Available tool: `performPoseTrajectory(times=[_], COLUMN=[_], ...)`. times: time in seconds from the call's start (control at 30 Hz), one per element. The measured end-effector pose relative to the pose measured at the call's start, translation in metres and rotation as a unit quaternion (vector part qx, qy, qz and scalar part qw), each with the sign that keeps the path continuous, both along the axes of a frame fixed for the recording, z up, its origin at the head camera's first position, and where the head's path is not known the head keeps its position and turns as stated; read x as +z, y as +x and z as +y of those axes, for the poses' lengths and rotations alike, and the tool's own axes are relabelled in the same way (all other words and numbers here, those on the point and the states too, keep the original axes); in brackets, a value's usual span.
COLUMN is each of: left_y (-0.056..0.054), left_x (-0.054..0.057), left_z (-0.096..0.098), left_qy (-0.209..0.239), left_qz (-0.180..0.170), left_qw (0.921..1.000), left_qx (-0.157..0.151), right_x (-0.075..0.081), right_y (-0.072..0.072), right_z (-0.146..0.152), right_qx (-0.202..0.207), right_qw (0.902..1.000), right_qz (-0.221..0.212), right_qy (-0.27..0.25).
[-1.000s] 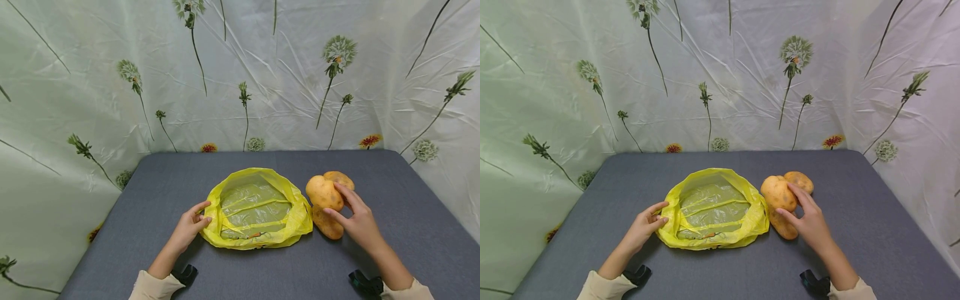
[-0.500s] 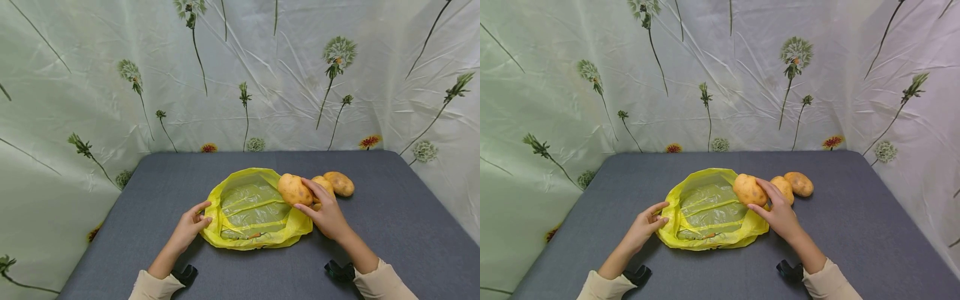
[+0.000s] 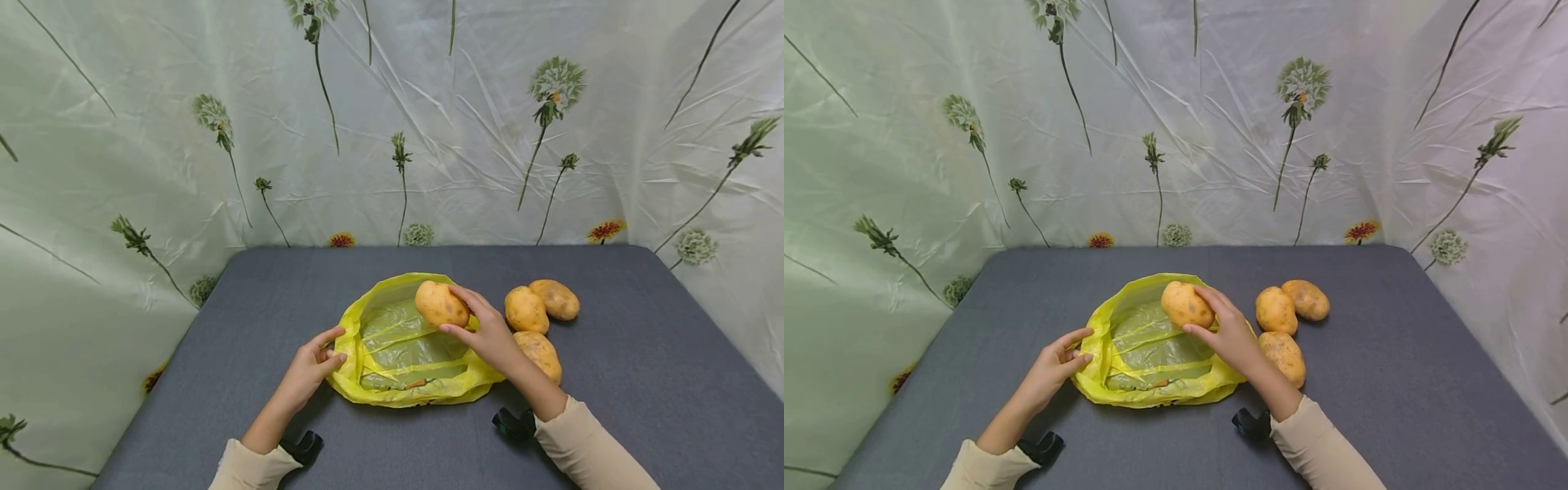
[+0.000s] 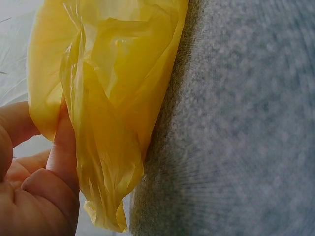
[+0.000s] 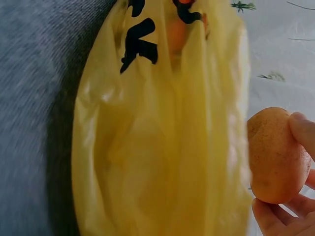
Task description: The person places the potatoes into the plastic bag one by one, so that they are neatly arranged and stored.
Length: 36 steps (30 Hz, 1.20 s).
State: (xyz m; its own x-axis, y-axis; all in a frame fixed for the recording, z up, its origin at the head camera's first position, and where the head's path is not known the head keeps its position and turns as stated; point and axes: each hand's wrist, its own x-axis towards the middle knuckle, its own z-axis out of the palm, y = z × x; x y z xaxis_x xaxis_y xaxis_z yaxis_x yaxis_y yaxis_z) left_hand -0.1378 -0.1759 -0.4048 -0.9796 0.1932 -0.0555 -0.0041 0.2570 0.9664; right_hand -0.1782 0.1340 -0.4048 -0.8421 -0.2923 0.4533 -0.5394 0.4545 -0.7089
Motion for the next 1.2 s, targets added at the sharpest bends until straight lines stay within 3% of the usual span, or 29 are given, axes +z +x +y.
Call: performPoseTrajectory(times=[0.57, 0.8, 1.2], left_y=[0.000, -0.001, -0.001], left_x=[0.000, -0.002, -0.005], left_z=[0.001, 0.001, 0.000], left_qy=[0.002, 0.007, 0.013], left_qz=[-0.001, -0.007, -0.017], left_qw=[1.0000, 1.0000, 0.9998], left_qx=[-0.001, 0.002, -0.005], right_x=[-0.012, -0.019, -0.029], right_y=[-0.025, -0.030, -0.038], right_z=[-0.045, -0.055, -0.075], right_qx=[0.036, 0.018, 0.011], right_qw=[0.9977, 0.9944, 0.9908], right_qz=[-0.057, -0.104, -0.134], right_qy=[-0.004, 0.007, 0.011])
